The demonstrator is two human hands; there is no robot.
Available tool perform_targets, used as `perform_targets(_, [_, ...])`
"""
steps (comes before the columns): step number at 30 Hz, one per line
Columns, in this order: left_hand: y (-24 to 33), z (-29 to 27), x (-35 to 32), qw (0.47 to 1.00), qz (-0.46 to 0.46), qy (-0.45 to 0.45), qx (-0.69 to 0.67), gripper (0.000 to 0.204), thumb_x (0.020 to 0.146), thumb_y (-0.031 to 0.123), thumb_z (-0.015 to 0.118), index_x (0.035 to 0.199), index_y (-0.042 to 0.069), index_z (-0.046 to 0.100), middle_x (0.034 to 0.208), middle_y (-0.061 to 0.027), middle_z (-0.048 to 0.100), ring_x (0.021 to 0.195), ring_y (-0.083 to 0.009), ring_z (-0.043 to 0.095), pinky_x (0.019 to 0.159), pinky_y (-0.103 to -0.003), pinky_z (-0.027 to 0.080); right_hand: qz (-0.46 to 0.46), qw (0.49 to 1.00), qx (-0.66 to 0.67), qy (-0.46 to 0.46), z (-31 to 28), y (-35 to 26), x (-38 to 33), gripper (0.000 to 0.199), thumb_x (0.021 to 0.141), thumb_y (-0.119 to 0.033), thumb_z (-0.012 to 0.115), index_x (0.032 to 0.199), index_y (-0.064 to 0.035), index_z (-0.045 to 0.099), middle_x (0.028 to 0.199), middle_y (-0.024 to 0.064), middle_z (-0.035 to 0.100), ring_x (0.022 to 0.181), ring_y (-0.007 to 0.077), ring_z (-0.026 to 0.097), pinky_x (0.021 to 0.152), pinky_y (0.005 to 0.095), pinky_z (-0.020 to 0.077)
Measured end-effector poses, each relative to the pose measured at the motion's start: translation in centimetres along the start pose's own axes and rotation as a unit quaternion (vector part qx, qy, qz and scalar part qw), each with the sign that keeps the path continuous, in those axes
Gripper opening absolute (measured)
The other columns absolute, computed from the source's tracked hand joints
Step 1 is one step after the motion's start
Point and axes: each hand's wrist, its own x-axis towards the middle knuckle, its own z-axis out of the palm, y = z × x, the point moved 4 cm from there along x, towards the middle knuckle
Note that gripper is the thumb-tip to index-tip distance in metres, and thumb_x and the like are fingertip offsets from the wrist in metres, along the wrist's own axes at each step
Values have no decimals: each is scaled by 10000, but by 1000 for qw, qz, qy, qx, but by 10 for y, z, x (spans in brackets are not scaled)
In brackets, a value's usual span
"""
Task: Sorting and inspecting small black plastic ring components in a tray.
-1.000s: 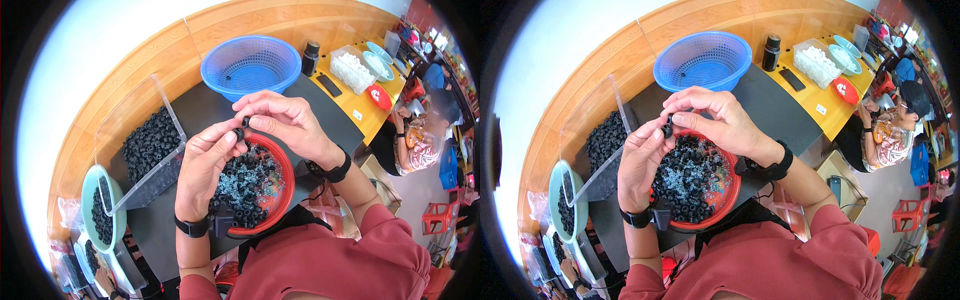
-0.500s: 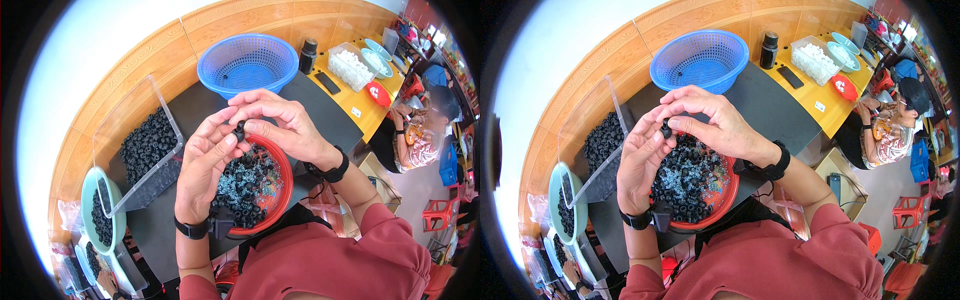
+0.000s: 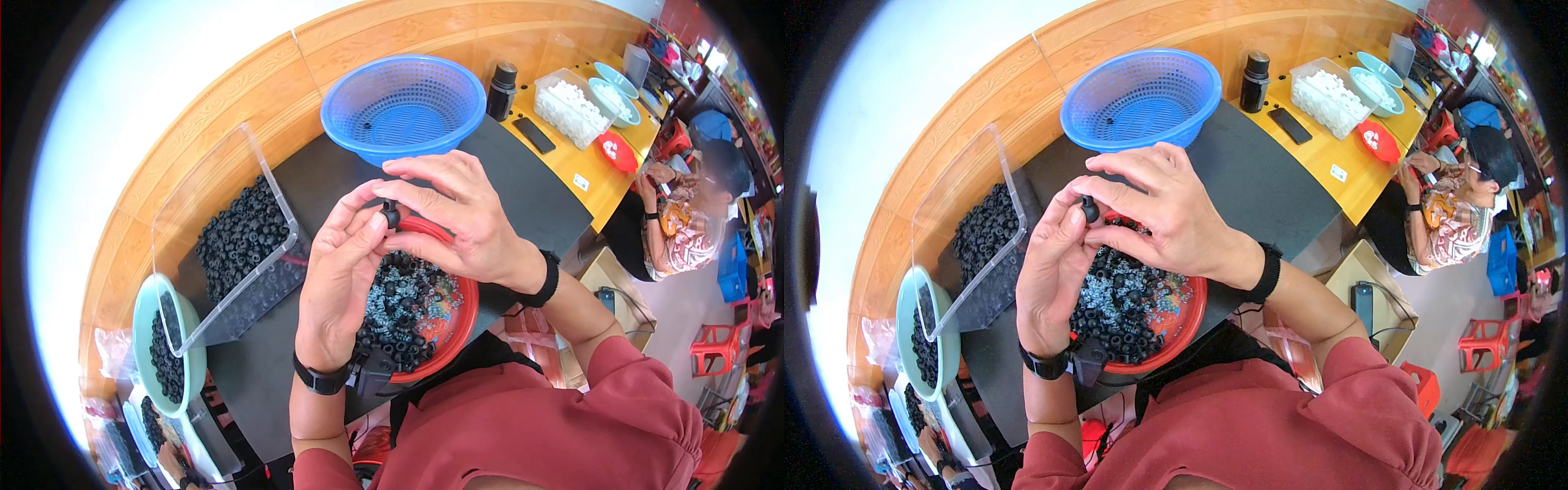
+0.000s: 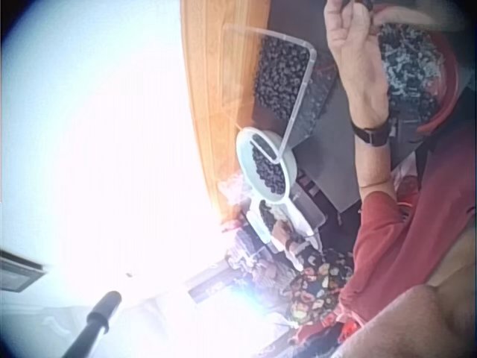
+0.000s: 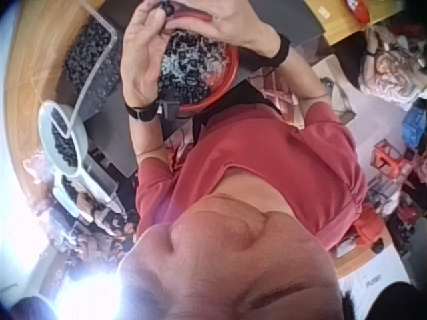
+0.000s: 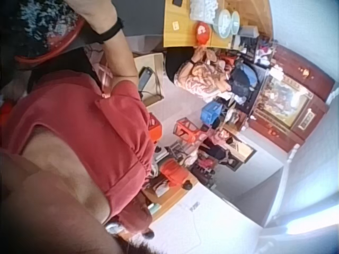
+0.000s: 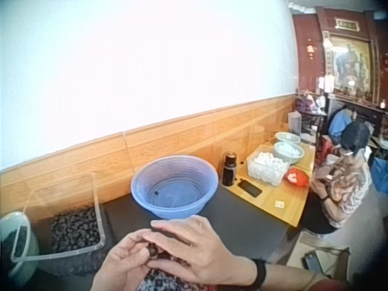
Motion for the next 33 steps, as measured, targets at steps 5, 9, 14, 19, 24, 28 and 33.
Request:
perform_targets(5, [-6,-1,1,1000,-9,-13,0,313,940,118,607,1243,60,554,1060,-22,647,956,-86,589,815,-245,458,-32,997,-67,21,4,0,-3,419,723,-213,759,1112,-98,651,1142,63,624,1003,223,601,868,399,392])
perform_targets(9, [-9,-4,0,999,-9,-17,44,249,961,169,585,1186,63,597,1047,-8,644,964,-80,578,821,-258,454,-51,995,-76,45,2,-2,-4,424,692,-215,770,1073,-72,648,1111,52,637,970,213,614,864,408,397])
perform_targets(14, [-8,8,-2,996,1,-72,61,214,970,193,568,1082,25,638,988,-41,652,922,-109,599,854,-282,461,-53,993,-92,44,-3,-4,-8,431,681,-237,779,1059,-75,651,1094,46,638,966,211,611,865,423,401])
perform_targets(19, [-5,16,-10,994,26,-72,84,189,947,132,575,1054,-8,644,971,-57,662,917,-117,610,867,-278,469,-41,995,-90,33,-16,-17,-6,452,674,-265,812,1063,-84,667,1047,39,671,912,212,626,895,423,408])
perform_targets(24, [-7,26,-26,989,40,-58,126,182,935,96,597,1067,-13,658,974,-42,674,919,-104,605,868,-262,463,-55,993,-107,8,-23,-24,-17,418,715,-310,776,1047,-90,647,982,20,648,893,187,617,929,457,388])
perform_targets(28, [-15,30,-43,987,46,-28,152,229,936,114,618,1121,-17,656,1024,-37,680,925,-91,603,875,-256,457,-103,986,-129,2,-37,-36,-24,433,699,-321,770,1034,-73,656,972,30,652,848,189,631,949,495,404])
perform_targets(33, [-30,25,-72,981,30,-40,187,332,981,146,545,1237,-65,560,1169,-106,638,1093,-168,596,1000,-336,424,-156,975,-129,88,-34,-51,-44,165,672,-236,672,733,-99,602,706,-5,482,712,170,529,916,453,412])
